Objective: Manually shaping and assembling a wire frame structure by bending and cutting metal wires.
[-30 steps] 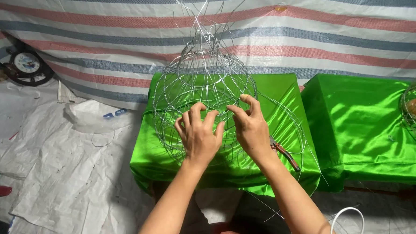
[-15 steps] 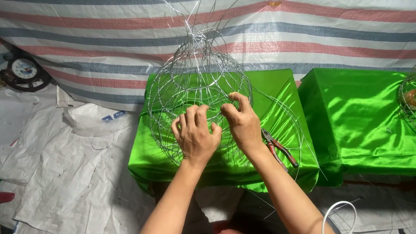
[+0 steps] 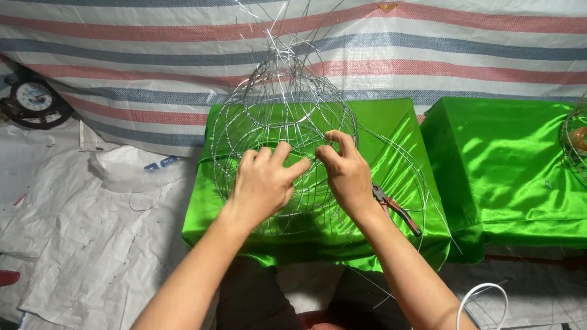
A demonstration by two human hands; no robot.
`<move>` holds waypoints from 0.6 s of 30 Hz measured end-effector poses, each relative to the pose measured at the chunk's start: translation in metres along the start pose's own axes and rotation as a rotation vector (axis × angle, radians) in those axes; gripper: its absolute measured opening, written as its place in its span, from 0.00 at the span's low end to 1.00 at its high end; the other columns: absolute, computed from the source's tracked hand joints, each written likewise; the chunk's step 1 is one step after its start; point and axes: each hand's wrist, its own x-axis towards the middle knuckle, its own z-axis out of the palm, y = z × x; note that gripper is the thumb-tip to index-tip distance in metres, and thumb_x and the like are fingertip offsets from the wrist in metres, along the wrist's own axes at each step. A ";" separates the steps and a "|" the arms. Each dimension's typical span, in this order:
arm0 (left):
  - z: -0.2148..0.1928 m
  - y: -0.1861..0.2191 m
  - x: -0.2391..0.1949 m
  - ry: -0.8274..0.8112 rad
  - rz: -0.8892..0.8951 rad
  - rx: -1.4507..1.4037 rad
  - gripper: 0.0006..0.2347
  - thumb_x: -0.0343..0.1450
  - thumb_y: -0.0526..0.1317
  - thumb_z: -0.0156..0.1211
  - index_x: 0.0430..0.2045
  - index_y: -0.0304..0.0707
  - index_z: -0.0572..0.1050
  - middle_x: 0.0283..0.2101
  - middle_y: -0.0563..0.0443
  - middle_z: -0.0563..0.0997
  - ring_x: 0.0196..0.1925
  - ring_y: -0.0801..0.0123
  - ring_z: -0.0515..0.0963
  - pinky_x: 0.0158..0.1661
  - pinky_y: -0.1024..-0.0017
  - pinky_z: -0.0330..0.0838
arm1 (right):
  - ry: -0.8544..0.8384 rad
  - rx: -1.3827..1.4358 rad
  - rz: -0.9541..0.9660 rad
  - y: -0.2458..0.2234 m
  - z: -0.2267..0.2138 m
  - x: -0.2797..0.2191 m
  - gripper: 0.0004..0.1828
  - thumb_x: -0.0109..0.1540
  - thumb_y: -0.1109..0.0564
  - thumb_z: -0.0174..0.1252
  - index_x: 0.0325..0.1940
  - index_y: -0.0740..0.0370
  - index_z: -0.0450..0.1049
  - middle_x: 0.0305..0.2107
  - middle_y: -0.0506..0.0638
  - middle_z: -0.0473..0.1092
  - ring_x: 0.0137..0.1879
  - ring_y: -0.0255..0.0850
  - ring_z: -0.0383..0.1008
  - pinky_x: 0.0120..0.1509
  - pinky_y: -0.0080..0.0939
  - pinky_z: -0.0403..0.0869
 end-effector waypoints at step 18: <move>-0.008 -0.002 0.002 -0.099 -0.044 -0.160 0.10 0.66 0.35 0.54 0.38 0.52 0.77 0.37 0.52 0.65 0.31 0.57 0.82 0.47 0.43 0.75 | 0.117 0.059 -0.077 -0.005 -0.005 -0.029 0.10 0.62 0.63 0.63 0.44 0.51 0.76 0.58 0.50 0.65 0.46 0.45 0.80 0.49 0.47 0.81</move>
